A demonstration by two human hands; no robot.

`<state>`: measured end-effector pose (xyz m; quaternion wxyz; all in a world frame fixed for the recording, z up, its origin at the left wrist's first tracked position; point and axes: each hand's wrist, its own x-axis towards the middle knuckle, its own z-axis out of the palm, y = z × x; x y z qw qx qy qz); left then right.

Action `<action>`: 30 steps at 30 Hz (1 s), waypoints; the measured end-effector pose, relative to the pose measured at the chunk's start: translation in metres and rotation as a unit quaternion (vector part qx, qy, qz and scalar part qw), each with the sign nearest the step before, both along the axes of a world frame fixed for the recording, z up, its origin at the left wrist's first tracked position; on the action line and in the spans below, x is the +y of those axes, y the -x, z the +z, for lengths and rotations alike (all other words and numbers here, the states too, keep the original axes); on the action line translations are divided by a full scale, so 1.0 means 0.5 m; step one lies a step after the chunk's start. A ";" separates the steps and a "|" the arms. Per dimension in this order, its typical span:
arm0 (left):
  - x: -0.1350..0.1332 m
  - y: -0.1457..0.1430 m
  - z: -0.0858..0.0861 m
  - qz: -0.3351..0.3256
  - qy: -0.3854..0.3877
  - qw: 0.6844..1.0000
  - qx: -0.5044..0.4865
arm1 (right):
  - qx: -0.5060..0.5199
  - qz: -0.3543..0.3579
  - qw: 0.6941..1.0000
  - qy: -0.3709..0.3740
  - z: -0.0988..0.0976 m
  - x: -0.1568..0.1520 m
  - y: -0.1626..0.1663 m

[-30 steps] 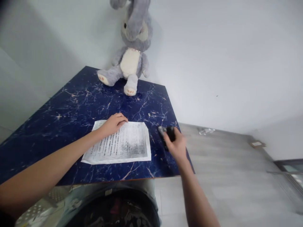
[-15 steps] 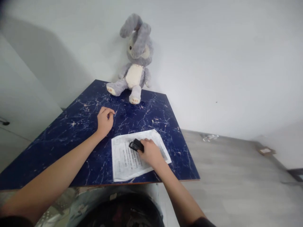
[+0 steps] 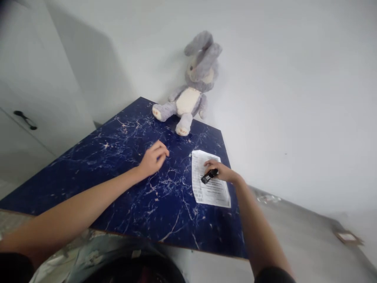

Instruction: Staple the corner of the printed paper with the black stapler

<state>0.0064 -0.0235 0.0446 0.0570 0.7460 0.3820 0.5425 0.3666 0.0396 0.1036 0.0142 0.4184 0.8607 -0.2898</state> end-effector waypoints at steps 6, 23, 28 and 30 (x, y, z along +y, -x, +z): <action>-0.133 -0.111 0.008 -0.247 -0.298 0.898 0.211 | 0.042 0.152 0.988 -0.004 -0.006 0.052 0.223; -0.207 -0.164 -0.004 -0.326 -0.403 0.826 0.223 | -0.073 -0.016 0.984 -0.161 -0.049 -0.093 0.545; -0.232 -0.195 -0.036 -0.301 -0.425 0.824 0.223 | -0.068 -0.103 0.984 -0.126 -0.062 -0.187 0.532; -0.241 -0.200 -0.043 -0.310 -0.433 0.819 0.214 | -0.044 -0.109 0.986 -0.116 -0.072 -0.206 0.539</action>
